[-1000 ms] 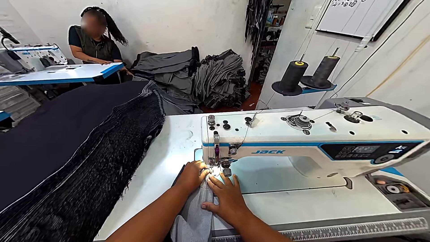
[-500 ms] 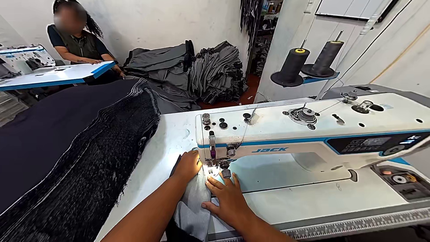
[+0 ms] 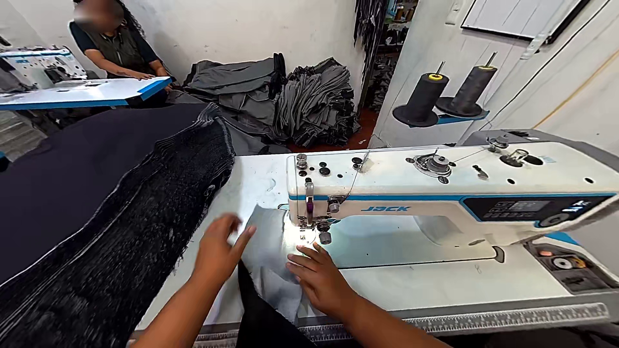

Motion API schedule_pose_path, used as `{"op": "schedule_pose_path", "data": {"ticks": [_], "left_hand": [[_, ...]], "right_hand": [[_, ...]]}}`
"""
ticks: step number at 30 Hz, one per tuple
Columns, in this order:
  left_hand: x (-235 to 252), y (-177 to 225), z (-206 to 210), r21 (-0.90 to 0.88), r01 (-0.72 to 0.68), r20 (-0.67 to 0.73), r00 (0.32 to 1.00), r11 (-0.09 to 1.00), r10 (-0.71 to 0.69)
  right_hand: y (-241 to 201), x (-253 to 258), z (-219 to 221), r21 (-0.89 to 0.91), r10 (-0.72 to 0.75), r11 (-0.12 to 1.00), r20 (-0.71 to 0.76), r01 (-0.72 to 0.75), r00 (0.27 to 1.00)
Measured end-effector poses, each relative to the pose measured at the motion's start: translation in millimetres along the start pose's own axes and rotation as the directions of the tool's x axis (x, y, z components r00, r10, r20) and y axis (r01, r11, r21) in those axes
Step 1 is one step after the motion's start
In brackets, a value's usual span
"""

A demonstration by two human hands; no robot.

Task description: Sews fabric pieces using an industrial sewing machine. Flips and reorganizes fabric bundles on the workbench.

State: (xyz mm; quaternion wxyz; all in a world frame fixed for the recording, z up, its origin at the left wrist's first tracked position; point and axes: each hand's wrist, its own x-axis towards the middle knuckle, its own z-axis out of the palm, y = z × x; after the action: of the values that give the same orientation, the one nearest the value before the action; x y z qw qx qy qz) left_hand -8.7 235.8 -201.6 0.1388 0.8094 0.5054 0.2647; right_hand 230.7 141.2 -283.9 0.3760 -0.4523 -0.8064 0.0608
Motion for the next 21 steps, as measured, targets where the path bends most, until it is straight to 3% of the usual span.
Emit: {"op": "schedule_pose_path", "data": {"ticks": [1,2,4,6,8,10,11,13,15,17,18,20,21], "left_hand": [[-38,-3,-14,-0.008,-0.099,-0.035,0.994,0.995,0.099],[-77,-1,-26,-0.074,-0.169,0.039,0.984,0.983,0.172],[-137,11,-45,-0.218,-0.147,0.404,0.886,0.965,0.227],[-175,9,-39,-0.258,-0.021,0.561,0.811,0.966,0.168],[-204,-10,-19,-0.304,0.015,0.504,0.851,0.953,0.147],[-219,-19,-11,-0.301,0.017,0.403,0.908,0.954,0.111],[-222,-22,-10,-0.264,0.003,0.351,0.932,0.964,0.093],[-223,-29,-14,-0.167,0.047,0.353,0.935,0.985,0.015],[-227,-40,-20,-0.204,0.186,0.361,0.927,0.961,-0.103],[-241,-59,-26,-0.373,0.243,0.107,0.970,0.895,-0.219],[-250,-67,-35,-0.430,0.226,-0.067,0.958,0.874,-0.280],[-269,-72,-75,-0.360,0.289,-0.268,0.879,0.887,-0.395],[-281,-71,-104,-0.212,0.332,-0.314,0.868,0.919,-0.386]], "right_hand": [[-4,10,0,0.050,-0.097,0.994,-0.027,0.098,0.995],[-13,25,-3,0.089,-0.166,0.982,0.005,0.165,0.986],[-37,66,-8,0.107,-0.234,0.971,0.281,0.212,0.931],[-56,106,3,0.049,-0.241,0.961,0.628,0.272,0.740],[-62,131,30,0.051,-0.272,0.925,0.782,0.377,0.561],[-80,155,37,0.057,-0.255,0.917,0.845,0.395,0.470],[-93,168,31,0.065,-0.247,0.930,0.839,0.360,0.485],[-120,193,9,0.082,-0.255,0.950,0.761,0.302,0.596],[-142,214,-16,0.143,-0.295,0.952,0.661,0.269,0.690],[-151,232,-38,0.231,-0.362,0.932,0.599,0.278,0.714],[-153,240,-48,0.235,-0.376,0.926,0.606,0.294,0.701],[-155,255,-65,0.126,-0.321,0.937,0.682,0.327,0.657],[-157,261,-69,0.034,-0.279,0.932,0.702,0.361,0.655]]}}
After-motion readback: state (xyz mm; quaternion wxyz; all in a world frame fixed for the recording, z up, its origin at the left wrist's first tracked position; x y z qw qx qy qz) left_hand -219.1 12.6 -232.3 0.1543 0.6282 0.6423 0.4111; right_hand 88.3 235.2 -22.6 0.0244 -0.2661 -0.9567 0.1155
